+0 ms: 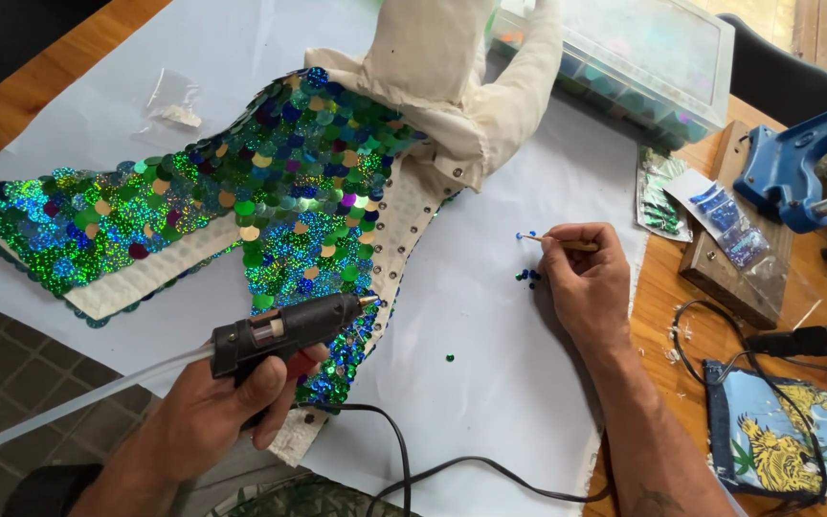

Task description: Attaching small blue sequins to a garment using a hot glue gun and a precision tool

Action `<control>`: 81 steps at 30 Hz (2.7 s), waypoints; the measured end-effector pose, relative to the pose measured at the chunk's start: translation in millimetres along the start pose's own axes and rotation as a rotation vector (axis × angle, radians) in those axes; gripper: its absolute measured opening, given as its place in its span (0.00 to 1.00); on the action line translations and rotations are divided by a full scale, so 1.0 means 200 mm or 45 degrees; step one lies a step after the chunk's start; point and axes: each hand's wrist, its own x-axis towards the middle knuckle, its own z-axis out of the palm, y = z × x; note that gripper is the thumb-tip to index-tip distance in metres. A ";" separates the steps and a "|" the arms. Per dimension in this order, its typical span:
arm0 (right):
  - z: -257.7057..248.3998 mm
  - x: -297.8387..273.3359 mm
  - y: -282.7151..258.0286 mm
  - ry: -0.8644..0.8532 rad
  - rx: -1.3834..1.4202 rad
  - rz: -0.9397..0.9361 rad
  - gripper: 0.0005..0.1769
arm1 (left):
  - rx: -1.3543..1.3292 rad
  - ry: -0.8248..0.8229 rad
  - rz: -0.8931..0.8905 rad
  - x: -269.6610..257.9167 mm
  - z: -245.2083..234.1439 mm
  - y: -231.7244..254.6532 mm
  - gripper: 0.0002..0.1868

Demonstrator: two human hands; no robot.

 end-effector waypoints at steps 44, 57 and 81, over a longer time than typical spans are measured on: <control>0.47 -0.29 -0.28 -0.501 0.421 0.061 0.06 | -0.031 0.037 -0.045 -0.06 -0.04 -0.01 0.30; 0.25 -0.16 -0.25 -0.250 1.098 0.045 0.04 | -0.067 0.037 -0.004 -0.06 -0.05 -0.02 0.32; 0.03 -0.50 -0.14 -0.465 0.381 0.026 0.10 | 0.277 0.188 -0.242 0.02 0.05 0.19 0.28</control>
